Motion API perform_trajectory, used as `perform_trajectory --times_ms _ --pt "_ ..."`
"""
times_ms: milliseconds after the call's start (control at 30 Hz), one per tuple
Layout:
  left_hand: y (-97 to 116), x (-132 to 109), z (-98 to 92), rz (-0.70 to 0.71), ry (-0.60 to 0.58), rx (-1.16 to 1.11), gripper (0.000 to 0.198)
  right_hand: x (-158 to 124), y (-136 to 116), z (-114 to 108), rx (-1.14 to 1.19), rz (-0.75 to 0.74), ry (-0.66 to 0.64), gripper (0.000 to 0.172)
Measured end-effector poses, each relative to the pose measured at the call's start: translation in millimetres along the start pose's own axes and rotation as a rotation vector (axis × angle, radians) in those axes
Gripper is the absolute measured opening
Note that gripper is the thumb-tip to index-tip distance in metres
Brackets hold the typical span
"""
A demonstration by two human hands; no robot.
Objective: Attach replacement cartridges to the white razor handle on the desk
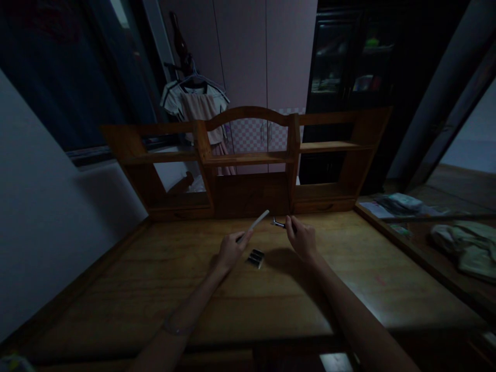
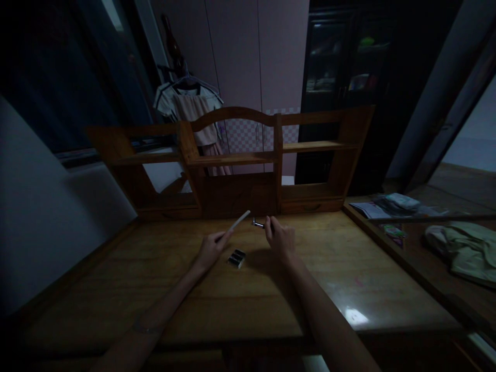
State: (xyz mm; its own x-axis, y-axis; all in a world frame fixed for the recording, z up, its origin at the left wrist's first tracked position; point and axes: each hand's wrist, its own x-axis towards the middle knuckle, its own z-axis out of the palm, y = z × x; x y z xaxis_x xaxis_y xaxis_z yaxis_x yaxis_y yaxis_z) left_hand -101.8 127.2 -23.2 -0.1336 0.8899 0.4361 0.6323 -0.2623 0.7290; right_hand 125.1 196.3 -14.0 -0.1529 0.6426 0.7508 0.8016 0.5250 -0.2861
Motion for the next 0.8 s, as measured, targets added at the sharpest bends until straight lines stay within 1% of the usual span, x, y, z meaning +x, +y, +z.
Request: perform_trajectory --times_ms 67,200,267,367,467,600,667,733,767,800 --pt "-0.9 0.5 -1.1 -0.002 0.025 -0.014 0.048 0.0 -0.8 -0.7 0.007 0.01 -0.005 0.037" --pt "2.5 -1.6 0.7 0.044 -0.047 -0.056 0.047 -0.6 -2.1 -1.2 0.002 0.009 -0.012 0.036" --pt "4.0 -1.9 2.4 0.035 -0.087 -0.055 0.048 -0.7 -2.2 -1.3 0.001 0.002 -0.009 0.036" --pt "4.0 -1.1 3.0 -0.001 -0.088 -0.047 0.049 0.0 -1.9 -1.7 0.002 0.007 0.006 0.037" --pt "4.0 -1.9 2.9 -0.001 -0.069 -0.083 0.048 0.3 -1.7 -1.8 -0.006 0.014 0.001 0.037" --pt "5.4 -3.9 4.9 0.029 -0.126 -0.102 0.048 -0.6 -2.4 -0.7 0.032 0.046 -0.021 0.037" --pt "4.7 -3.2 5.6 0.015 -0.108 -0.074 0.049 -0.1 -3.2 0.5 0.129 0.101 -0.04 0.039" --pt "2.7 -1.4 5.0 -0.008 -0.059 -0.035 0.05 2.4 -3.2 3.0 0.356 0.202 -0.104 0.043" --pt "1.5 -0.4 4.3 -0.017 -0.037 -0.012 0.05 4.4 -2.5 4.8 0.517 0.277 -0.179 0.047" --pt "0.5 0.4 3.3 -0.023 -0.014 0.01 0.05 6.6 -1.4 7.1 0.694 0.362 -0.287 0.051"
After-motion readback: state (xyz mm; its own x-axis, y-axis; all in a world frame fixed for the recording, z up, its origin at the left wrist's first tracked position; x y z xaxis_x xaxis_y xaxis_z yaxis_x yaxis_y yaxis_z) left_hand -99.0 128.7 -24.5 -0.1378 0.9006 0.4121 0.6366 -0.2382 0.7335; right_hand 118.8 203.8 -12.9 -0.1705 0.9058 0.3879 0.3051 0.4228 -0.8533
